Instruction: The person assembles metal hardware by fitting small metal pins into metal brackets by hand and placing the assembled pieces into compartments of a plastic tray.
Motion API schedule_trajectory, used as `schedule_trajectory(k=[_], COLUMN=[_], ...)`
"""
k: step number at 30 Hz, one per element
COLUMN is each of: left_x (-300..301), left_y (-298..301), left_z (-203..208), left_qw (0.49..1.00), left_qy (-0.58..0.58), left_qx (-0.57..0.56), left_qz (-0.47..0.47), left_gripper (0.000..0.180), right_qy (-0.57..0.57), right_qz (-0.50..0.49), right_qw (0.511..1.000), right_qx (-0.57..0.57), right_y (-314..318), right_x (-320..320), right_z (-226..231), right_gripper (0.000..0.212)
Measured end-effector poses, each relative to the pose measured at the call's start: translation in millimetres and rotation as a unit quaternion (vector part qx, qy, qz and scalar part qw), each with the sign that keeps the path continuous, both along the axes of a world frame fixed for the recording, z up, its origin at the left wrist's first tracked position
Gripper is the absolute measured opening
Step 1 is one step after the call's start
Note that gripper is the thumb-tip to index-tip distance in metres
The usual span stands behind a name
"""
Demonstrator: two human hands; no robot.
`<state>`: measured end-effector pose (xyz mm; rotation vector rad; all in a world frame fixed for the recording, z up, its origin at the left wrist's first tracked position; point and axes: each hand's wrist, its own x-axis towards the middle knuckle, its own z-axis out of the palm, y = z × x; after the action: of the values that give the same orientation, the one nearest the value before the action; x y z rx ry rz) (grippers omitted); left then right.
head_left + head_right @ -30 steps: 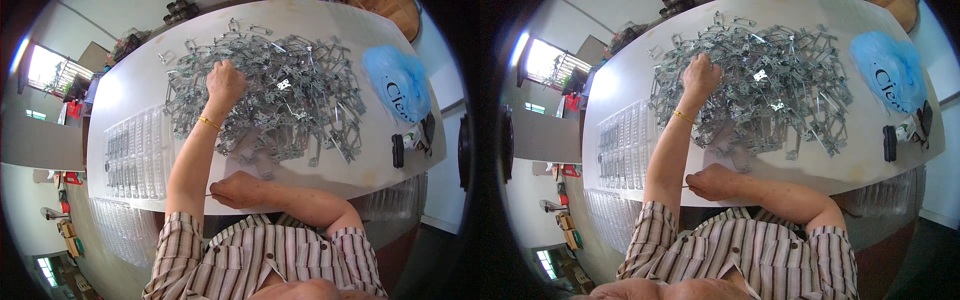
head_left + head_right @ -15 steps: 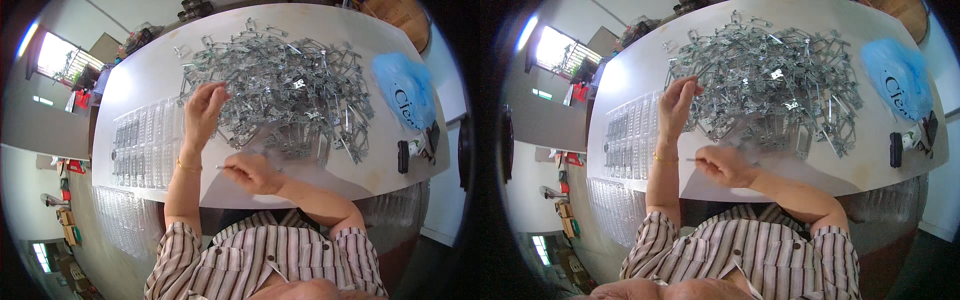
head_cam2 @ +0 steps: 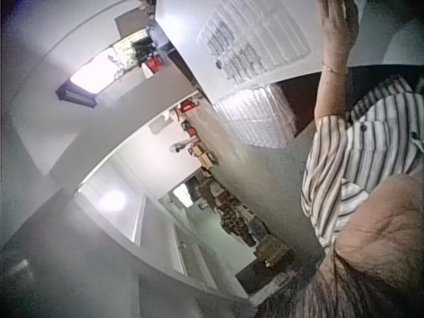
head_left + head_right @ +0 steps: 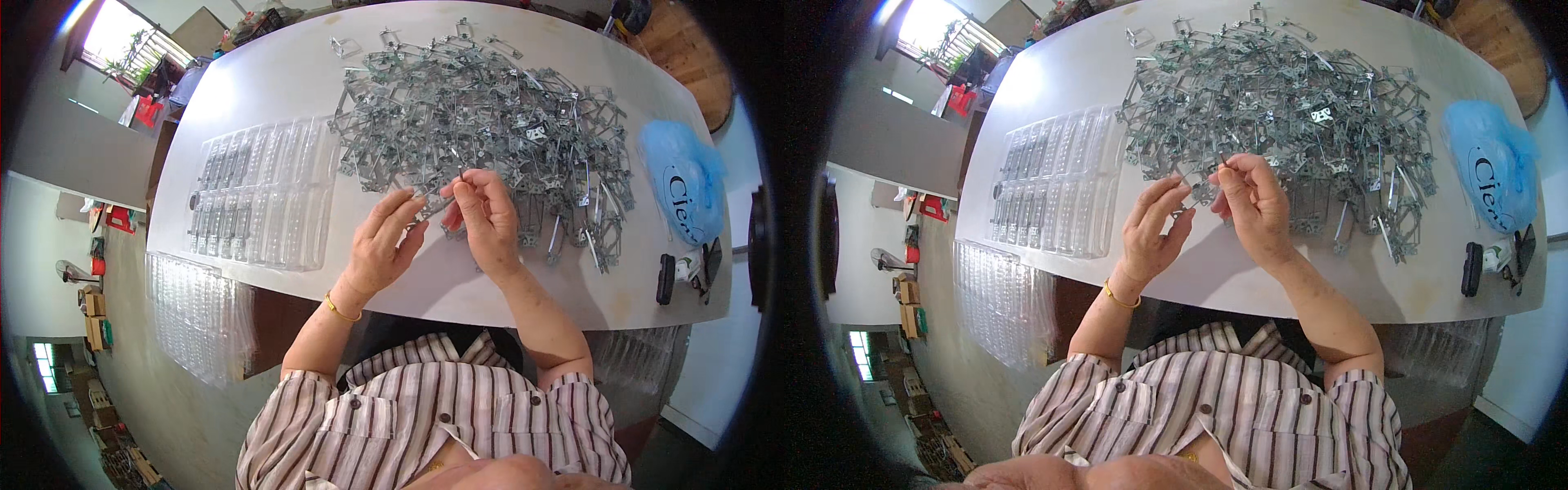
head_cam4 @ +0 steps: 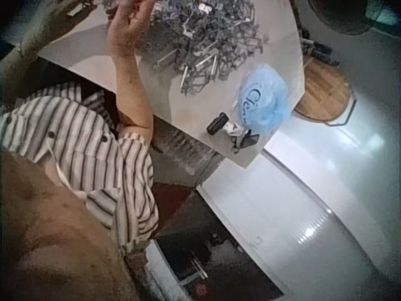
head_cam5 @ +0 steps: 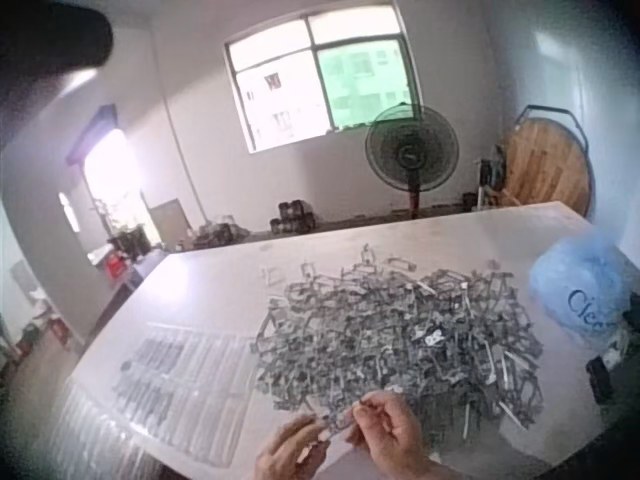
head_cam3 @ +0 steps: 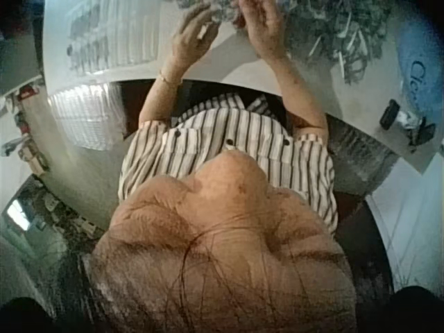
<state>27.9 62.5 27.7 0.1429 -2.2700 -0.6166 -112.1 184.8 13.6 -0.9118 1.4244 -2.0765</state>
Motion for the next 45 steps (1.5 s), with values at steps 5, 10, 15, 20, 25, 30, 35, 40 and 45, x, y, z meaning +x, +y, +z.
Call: schedule_trajectory(k=[5,10,15,20,25,30,35,40,45], left_x=[0.9,-6.3,-25.2,-46.9,-58.4,-57.7,-53.5,-52.1,-49.9], left_y=[8.5,-2.4,-24.2,-31.8,-42.9,-43.8,-47.0,-46.3,-44.1], left_z=[-14.6,-0.3,3.5,2.5,-8.5,-19.8,-17.1,-12.3,-8.9], left_qw=[0.988,0.782,0.672,0.672,0.655,0.647,0.639,0.646,0.644], left_qy=[0.042,-0.044,-0.119,-0.126,-0.094,-0.098,-0.095,-0.119,-0.122], left_qx=[0.136,0.582,0.684,0.676,0.686,0.698,0.699,0.697,0.700], left_qz=[-0.053,-0.217,-0.259,-0.276,-0.303,-0.292,-0.306,-0.289,-0.284], left_gripper=[0.046,0.032,0.037,0.034,0.032,0.018,0.019,0.031,0.042], right_qy=[-0.008,0.097,0.167,0.210,0.253,0.184,0.198,0.220,0.214], right_qz=[0.030,-0.019,-0.039,-0.109,-0.164,-0.123,-0.106,-0.109,-0.105], right_qw=[1.000,0.995,0.985,0.970,0.952,0.968,0.963,0.959,0.960], right_qx=[-0.001,0.017,0.003,0.053,0.047,0.118,0.147,0.143,0.147], right_y=[-1.6,1.5,0.4,1.5,2.6,4.7,5.2,4.6,5.6], right_x=[1.6,0.2,-8.8,-18.2,-31.1,-22.1,-19.4,-20.0,-18.3], right_z=[-4.3,-4.5,-6.2,6.6,2.7,6.7,17.0,19.0,19.1], right_gripper=[0.011,0.012,0.013,0.009,0.009,0.006,0.003,0.002,0.002])
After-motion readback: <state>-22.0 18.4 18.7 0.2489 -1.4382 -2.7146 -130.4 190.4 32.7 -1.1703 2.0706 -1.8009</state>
